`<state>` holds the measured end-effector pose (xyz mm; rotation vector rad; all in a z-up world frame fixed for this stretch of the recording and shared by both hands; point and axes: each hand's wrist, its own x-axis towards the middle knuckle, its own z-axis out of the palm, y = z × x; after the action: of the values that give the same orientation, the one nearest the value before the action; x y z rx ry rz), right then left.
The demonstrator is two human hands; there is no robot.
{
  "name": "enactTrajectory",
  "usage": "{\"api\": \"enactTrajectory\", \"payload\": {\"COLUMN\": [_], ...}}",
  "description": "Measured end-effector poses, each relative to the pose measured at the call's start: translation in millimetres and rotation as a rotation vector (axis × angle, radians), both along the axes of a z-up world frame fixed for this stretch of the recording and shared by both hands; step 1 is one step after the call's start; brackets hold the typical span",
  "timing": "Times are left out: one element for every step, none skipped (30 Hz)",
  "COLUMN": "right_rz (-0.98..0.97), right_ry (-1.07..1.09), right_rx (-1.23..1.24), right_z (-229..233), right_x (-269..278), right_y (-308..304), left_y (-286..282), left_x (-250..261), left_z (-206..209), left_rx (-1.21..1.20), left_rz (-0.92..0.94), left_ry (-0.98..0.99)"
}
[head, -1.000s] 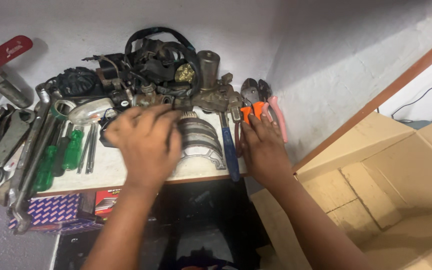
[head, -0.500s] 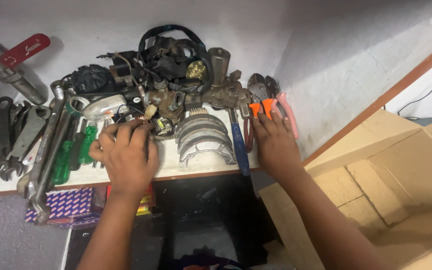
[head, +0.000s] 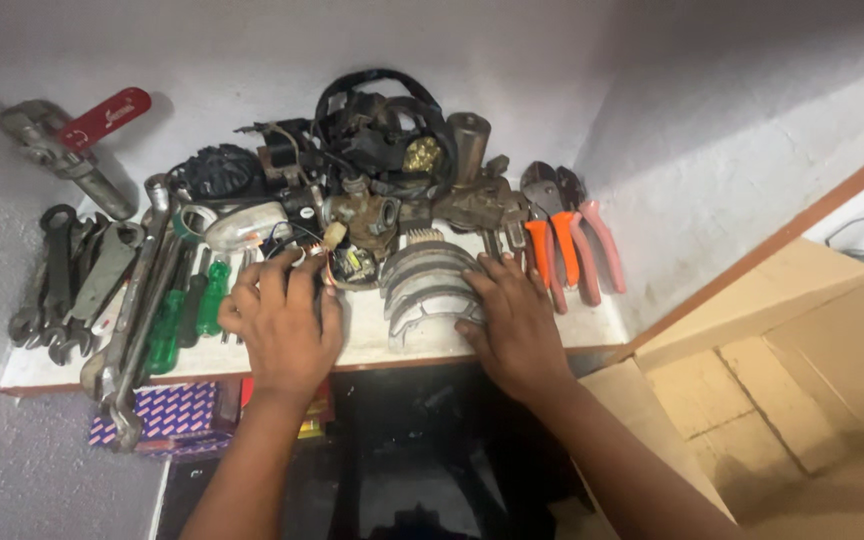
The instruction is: The person organizes a shelf by moving various tools, a headlight assembly, and bottles of liquid, placing them into groups.
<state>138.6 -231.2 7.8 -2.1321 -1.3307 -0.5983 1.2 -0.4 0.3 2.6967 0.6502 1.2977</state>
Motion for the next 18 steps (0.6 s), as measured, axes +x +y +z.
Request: {"api": "enactTrajectory", "payload": {"right_rz": [0.004,-0.004,-0.012,-0.006,-0.001,0.007,0.014,0.039,0.065,0.078,0.142,0.206,0.218,0.241,0.265,0.284,0.254,0.223], "right_ry": [-0.006,0.000,0.006,0.006,0.012,0.019,0.019,0.030,0.041,0.039,0.016,-0.002,0.001,0.050,0.099,0.097,0.154,0.210], "right_rx": [0.002,-0.002,-0.006,-0.006,-0.003,0.001,0.001,0.019,0.036,0.036,0.058,0.079,0.077,0.070,0.061,0.060,0.058,0.053], "right_z": [-1.5,-3.8,-5.3,-5.2,-4.0,-2.1,0.3,3.2,6.1,9.5,13.2,15.7,18.2,22.1,25.3,27.4,29.4,31.4], "right_x": [3.1,2.8,2.1,2.1,1.8,1.2,0.6,0.4,0.1,1.6,4.8,6.9,9.5,15.0,19.2,21.3,22.7,23.2], "right_y": [1.8,1.4,0.9,1.1,0.3,-0.1,-0.5,-0.6,-0.9,-0.7,0.2,0.7,0.8,2.9,5.0,6.5,8.1,10.4], "left_y": [0.7,0.5,0.8,2.0,2.0,1.7,1.2,0.7,0.0,-1.0,-0.6,0.0,0.0,1.0,1.9,1.8,1.7,1.1], "left_x": [1.5,0.5,0.2,0.4,0.2,0.0,-0.2,-0.4,-0.4,-0.6,-0.3,-0.9,-1.8,-0.8,1.0,1.2,1.3,1.8], "left_z": [0.4,-0.5,-1.4,-1.5,-1.9,-2.3,-2.7,-3.0,-3.3,-3.6,-3.5,-3.8,-4.4,-4.1,-4.0,-4.9,-6.0,-7.3], "left_rx": [0.004,0.000,-0.013,-0.021,-0.021,-0.015,-0.009,-0.008,-0.007,-0.005,-0.004,0.003,0.009,0.013,0.006,-0.004,-0.003,-0.009], "left_rz": [0.013,0.019,0.001,-0.017,-0.012,-0.009,-0.007,0.003,-0.003,-0.007,0.006,-0.002,-0.011,0.006,-0.006,-0.015,0.004,-0.002], "left_ry": [0.006,0.009,0.007,0.003,0.002,-0.011,-0.024,-0.025,-0.041,-0.059,-0.061,-0.060,-0.058,-0.062,-0.049,-0.034,-0.036,-0.046]}}
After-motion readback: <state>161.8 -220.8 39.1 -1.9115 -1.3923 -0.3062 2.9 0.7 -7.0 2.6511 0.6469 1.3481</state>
